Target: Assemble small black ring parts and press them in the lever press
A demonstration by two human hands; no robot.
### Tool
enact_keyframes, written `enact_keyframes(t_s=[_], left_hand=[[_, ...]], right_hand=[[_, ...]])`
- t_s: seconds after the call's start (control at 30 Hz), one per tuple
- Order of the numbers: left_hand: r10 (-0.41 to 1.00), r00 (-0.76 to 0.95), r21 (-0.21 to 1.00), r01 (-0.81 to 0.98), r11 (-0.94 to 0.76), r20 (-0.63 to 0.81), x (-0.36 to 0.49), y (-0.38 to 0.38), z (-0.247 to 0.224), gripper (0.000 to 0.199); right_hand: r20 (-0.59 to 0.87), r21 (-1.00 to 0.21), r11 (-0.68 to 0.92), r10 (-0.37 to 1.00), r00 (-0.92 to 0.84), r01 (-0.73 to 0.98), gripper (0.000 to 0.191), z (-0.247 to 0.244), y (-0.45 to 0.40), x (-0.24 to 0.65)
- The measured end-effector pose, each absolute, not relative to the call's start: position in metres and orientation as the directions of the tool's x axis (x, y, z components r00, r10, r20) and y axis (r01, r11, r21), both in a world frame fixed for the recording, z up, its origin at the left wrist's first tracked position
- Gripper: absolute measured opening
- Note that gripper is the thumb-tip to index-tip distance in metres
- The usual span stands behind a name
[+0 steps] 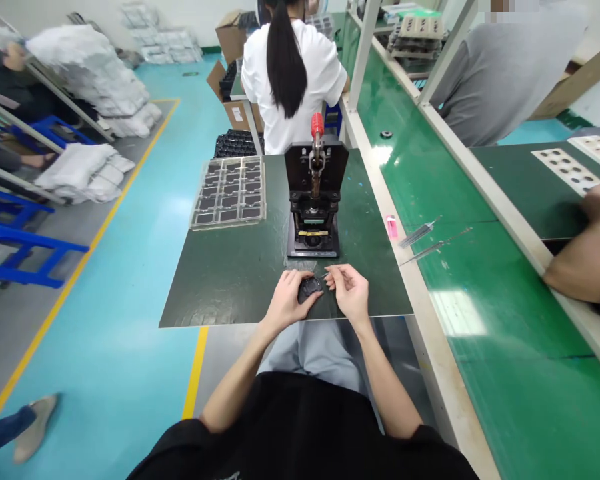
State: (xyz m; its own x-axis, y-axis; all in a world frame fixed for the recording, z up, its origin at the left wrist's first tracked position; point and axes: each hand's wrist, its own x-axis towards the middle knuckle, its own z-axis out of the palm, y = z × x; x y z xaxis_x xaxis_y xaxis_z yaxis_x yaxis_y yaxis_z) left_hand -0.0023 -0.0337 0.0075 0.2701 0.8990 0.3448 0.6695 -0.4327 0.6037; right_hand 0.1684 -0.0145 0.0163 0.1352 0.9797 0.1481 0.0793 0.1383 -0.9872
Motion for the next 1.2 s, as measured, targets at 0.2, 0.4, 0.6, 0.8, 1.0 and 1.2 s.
enact_keyframes(t_s=[0.2,0.4,0.6,0.8,1.0,1.2], left_hand=[[0.899,0.268,0.613,0.66,-0.433,0.346,-0.0027,-0.0337,0.007,0.032],[0.907,0.27,0.614,0.669,-0.418,0.323,-0.0021,-0.0331,0.0077,0.032],[0.904,0.264,0.605,0.675,-0.423,0.337,-0.0021,-0.0335,0.0079,0.033],[0.899,0.269,0.604,0.67,-0.432,0.345,-0.0021,-0.0328,0.0066,0.034],[0.903,0.264,0.601,0.678,-0.423,0.337,-0.0018,-0.0325,0.0059,0.034],[0.904,0.267,0.605,0.675,-0.422,0.333,-0.0021,-0.0319,0.0061,0.033]], right_hand=[[0.132,-0.989,0.125,0.988,0.084,0.082,0.046,0.0146,-0.0118,0.168],[0.14,-0.988,0.133,0.986,0.086,0.085,0.049,0.015,-0.0129,0.1664],[0.146,-0.987,0.139,0.986,0.078,0.084,0.047,0.0137,-0.0123,0.1668],[0.156,-0.984,0.149,0.985,0.073,0.095,0.048,0.0123,-0.0119,0.1666],[0.171,-0.981,0.164,0.983,0.064,0.103,0.045,0.0126,-0.0122,0.1666],[0.236,-0.958,0.224,0.97,0.051,0.178,0.037,0.0108,-0.0142,0.1656]])
